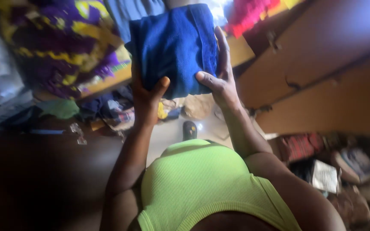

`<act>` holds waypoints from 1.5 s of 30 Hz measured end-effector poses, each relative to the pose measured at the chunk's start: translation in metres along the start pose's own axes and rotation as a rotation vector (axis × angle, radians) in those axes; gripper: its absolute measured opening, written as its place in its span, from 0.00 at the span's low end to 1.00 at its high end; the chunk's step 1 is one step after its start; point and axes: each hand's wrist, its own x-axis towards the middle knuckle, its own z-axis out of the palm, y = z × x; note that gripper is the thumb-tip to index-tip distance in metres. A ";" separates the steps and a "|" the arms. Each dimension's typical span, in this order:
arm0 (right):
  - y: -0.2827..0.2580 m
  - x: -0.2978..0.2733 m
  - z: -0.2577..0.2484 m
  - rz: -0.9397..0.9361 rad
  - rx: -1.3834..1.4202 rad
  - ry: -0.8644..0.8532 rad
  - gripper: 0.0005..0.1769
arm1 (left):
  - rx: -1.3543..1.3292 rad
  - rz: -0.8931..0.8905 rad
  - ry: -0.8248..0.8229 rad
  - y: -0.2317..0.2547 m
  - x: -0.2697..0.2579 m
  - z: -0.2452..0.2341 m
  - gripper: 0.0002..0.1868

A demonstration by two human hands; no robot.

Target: The person folds several garments by hand, including a blue item, a yellow item, and a patterned garment, then places them on a nearby surface.

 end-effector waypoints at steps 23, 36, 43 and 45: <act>0.038 0.168 -0.005 -0.165 -0.111 -0.203 0.36 | -0.017 0.127 0.144 -0.003 0.101 0.018 0.53; 0.041 0.192 0.020 -0.124 -0.278 -0.194 0.43 | 0.012 0.134 0.176 0.004 0.123 0.013 0.44; 0.040 0.199 0.025 -0.107 -0.308 -0.147 0.45 | 0.125 0.137 0.203 0.002 0.132 0.017 0.43; 0.043 0.201 0.026 -0.094 -0.265 -0.135 0.45 | 0.090 0.125 0.192 0.002 0.134 0.019 0.43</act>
